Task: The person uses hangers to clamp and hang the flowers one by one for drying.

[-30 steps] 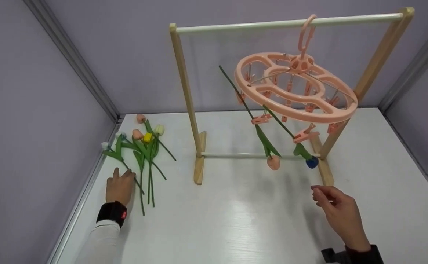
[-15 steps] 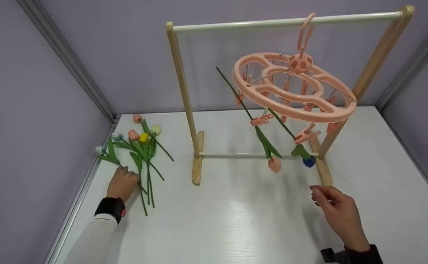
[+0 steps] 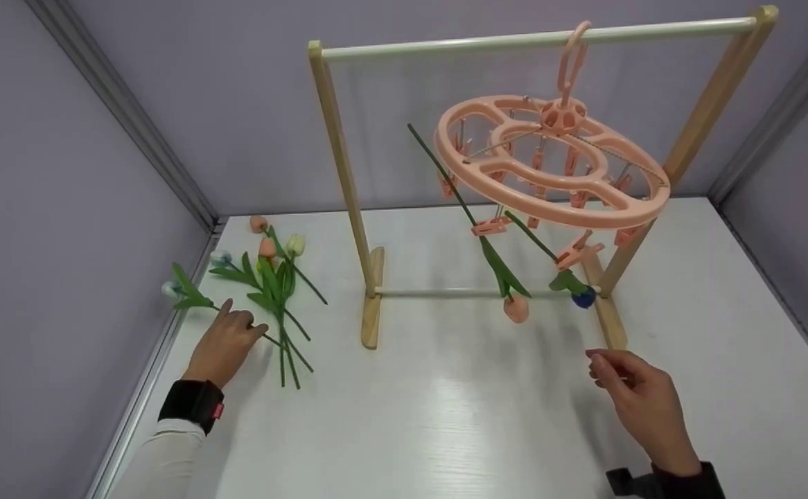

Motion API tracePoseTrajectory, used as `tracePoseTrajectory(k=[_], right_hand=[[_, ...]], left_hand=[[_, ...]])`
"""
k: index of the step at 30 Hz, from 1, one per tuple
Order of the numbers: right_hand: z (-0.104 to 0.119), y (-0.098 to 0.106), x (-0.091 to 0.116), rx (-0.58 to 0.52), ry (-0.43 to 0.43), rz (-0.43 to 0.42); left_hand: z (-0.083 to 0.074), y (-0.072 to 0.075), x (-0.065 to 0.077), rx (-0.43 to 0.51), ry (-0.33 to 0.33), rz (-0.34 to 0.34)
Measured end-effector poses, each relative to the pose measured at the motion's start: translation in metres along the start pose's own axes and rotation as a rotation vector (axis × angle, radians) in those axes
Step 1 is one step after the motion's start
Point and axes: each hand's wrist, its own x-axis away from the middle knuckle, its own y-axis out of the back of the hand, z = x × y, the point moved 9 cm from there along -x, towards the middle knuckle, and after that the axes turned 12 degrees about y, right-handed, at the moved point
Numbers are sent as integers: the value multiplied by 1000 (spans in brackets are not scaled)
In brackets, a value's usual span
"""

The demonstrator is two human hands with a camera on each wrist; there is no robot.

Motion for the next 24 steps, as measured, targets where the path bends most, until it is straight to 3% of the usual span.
tracePoseTrajectory(k=[6,11,16,20,24], right_hand=[[1,3,1,-18,6,-13],[6,1,1,-22,37,-10],[11,-3,1,-32,43,-4],[17,-7,0,-41,52,9],[22,-7,-2,-60,59,10]], left_hand=[[-6,34,-8,23,12,-52],[-21,72,-21,169,66,-163],[-52,110,-40,349,119,-270],[-83,138,-52,411,118,-341],[-110,158,-64,481,117,-364]])
